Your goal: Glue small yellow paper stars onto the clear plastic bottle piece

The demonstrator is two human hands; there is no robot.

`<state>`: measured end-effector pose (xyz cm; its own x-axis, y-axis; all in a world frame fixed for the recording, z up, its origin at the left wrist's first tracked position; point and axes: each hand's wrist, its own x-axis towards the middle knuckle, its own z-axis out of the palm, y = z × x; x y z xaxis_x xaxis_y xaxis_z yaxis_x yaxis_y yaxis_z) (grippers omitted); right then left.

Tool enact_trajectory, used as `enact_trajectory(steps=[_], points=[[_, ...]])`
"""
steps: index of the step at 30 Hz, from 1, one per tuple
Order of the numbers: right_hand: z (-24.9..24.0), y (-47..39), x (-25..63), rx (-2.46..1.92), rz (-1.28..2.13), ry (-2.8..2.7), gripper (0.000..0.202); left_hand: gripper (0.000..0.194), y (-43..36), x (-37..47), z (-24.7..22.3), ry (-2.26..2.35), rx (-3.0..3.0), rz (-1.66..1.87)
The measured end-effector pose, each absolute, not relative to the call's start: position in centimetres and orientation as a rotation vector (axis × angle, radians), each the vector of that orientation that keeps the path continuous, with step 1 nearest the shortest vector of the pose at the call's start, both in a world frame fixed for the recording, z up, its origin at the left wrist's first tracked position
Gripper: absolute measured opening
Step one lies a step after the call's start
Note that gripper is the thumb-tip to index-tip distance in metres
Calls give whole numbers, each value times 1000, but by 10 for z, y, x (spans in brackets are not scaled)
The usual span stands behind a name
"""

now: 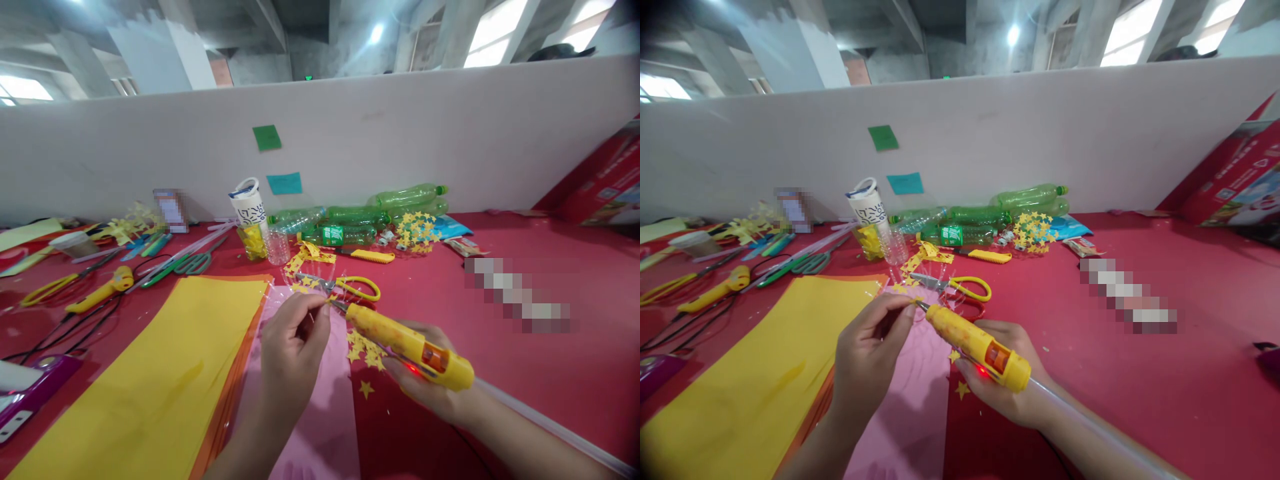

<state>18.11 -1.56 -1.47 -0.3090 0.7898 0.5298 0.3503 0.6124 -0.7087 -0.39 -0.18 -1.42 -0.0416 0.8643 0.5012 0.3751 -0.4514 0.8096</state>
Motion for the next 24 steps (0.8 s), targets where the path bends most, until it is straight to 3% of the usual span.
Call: enact_trajectory(steps=[17, 20, 24], points=[[-22, -14, 184, -1020, 645, -1946, 14, 11, -3, -5, -12, 1289, 2123, 1601], [-23, -11, 185, -1090, 646, -1847, 2, 8, -7, -4, -6, 1249, 1906, 1607], [-12, -9, 184, -1052, 632, -1708, 10, 9, -9, -4, 4, 1108, 1352, 1270]])
